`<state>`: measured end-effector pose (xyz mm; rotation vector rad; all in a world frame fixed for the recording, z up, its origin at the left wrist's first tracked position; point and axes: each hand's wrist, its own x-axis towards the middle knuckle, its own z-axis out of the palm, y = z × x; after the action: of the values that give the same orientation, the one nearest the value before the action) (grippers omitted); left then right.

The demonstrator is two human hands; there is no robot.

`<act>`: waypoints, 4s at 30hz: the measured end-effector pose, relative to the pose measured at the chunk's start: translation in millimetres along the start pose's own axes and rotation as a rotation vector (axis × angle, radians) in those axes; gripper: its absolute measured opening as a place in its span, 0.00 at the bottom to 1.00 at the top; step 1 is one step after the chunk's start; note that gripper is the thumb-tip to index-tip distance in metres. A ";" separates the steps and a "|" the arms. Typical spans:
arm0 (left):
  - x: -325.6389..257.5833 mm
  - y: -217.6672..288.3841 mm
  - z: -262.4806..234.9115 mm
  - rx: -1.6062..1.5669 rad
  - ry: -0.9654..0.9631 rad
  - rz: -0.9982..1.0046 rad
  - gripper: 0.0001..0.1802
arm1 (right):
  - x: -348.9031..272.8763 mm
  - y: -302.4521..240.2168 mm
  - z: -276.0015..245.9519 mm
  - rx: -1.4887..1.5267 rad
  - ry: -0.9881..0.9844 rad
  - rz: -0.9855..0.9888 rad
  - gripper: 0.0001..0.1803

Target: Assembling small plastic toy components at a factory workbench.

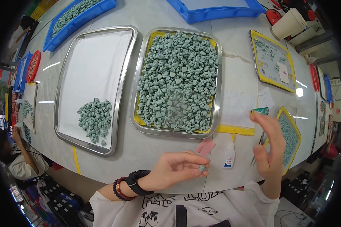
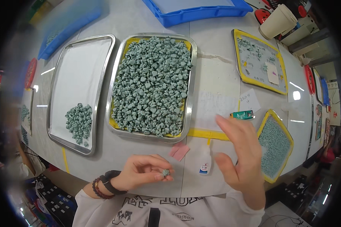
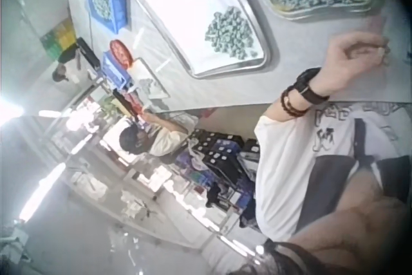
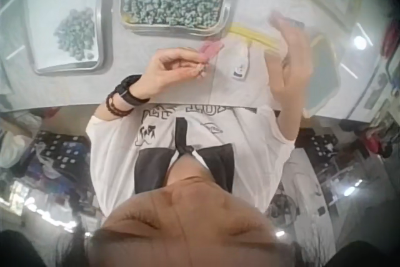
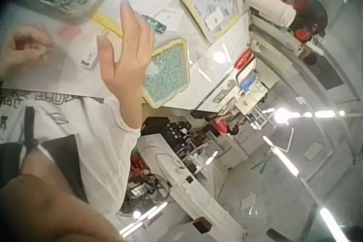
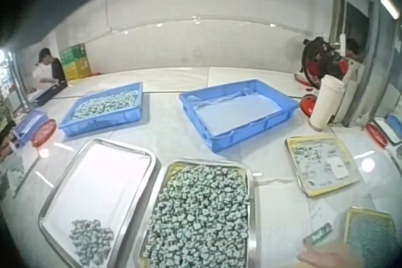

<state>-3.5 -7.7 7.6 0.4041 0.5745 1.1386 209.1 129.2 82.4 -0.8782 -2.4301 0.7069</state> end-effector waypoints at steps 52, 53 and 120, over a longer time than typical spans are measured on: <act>-7.0 56.7 7.9 1.100 0.257 0.380 0.15 | -96.7 5.2 72.7 0.340 0.560 0.057 0.33; -4.5 46.8 13.9 0.817 0.205 0.284 0.15 | -93.8 1.2 69.7 0.411 0.519 0.006 0.34; 8.4 -8.9 -2.3 0.183 0.165 -0.021 0.13 | -66.3 -13.7 101.7 0.713 0.279 -0.042 0.29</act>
<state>4.1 -3.3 -1.2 0.4623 0.8297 1.1093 191.0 43.7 -3.0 -0.5760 -1.7443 1.2296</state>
